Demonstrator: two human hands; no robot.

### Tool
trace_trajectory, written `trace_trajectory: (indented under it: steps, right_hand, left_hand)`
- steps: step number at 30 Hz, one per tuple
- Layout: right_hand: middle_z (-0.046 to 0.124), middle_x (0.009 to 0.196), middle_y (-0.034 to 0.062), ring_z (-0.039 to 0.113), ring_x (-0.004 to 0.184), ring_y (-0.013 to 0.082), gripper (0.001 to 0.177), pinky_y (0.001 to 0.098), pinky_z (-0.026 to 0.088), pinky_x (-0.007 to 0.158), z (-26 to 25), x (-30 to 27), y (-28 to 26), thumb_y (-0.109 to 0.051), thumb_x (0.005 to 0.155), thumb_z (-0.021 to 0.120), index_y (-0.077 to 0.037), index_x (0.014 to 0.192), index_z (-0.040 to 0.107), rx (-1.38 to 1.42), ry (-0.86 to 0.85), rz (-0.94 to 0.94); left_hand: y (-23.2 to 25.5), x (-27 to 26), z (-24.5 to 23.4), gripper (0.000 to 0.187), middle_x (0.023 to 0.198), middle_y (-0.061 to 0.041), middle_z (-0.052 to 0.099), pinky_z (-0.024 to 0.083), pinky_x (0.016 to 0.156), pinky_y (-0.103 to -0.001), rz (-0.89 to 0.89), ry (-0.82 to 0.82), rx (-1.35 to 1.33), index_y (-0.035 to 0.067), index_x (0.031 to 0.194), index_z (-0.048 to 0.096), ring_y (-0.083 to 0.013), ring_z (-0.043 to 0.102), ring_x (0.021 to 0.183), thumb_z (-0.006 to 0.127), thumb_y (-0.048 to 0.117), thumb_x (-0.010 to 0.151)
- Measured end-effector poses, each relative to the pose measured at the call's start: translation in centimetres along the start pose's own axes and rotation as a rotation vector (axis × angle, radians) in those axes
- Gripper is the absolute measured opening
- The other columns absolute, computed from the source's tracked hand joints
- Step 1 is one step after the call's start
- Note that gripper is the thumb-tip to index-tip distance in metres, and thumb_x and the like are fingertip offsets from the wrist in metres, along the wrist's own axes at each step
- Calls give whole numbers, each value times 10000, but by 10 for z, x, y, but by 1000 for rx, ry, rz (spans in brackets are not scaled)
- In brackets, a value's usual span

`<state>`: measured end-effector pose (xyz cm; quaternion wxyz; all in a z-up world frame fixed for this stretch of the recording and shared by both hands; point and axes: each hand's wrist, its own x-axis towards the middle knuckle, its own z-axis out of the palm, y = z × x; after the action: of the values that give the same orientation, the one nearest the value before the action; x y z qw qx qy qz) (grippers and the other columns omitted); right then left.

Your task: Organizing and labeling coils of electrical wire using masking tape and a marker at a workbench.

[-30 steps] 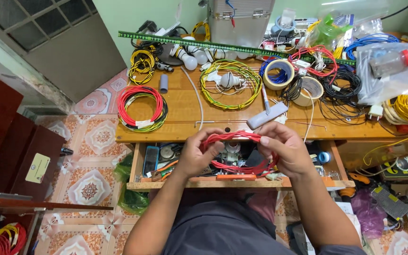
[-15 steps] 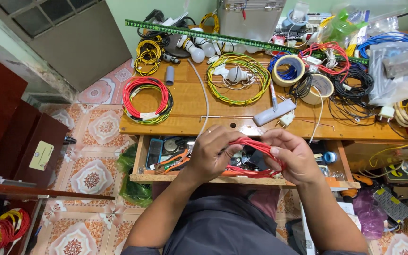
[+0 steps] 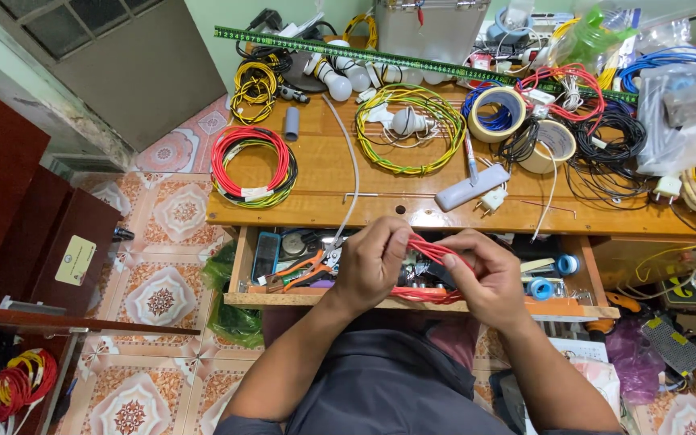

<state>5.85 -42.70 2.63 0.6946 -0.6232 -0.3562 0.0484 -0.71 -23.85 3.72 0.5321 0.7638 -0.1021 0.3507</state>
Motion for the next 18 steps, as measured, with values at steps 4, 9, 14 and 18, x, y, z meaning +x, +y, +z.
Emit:
trace_trajectory:
  steps: [4, 9, 14, 18]
  right_hand:
    - [589, 780, 137, 454, 443, 54, 196, 207, 390, 380, 7, -3, 9, 21, 920, 662, 105, 1085, 724, -22, 31, -42]
    - [579, 740, 137, 501, 416, 71, 198, 226, 417, 355, 4, -6, 33, 14, 899, 706, 117, 1069, 705, 70, 31, -12]
    - [533, 725, 84, 468, 426, 43, 147, 195, 381, 346, -5, -12, 68, 3, 962, 644, 106, 1062, 681, 174, 59, 57]
    - [603, 761, 102, 500, 422, 73, 235, 222, 405, 359, -2, 1, 40, -15, 952, 651, 41, 1177, 686, 90, 19, 50]
  left_hand:
    - [0, -5, 2, 281, 611, -79, 646, 579, 531, -345, -7, 111, -61, 56, 898, 645, -236, 684, 557, 457, 151, 1086]
    - [-10, -13, 0, 285, 575, -76, 669, 520, 517, -289, -62, 228, -128, 50, 926, 598, -188, 644, 507, 406, 176, 1095]
    - [-12, -15, -3, 282, 640, -107, 687, 458, 525, -242, -94, 221, -388, 49, 947, 587, -144, 584, 558, 398, 188, 1104]
    - [-13, -7, -26, 180, 788, -67, 687, 538, 640, -304, 9, -99, -246, 81, 952, 729, -209, 640, 657, 635, 219, 1021]
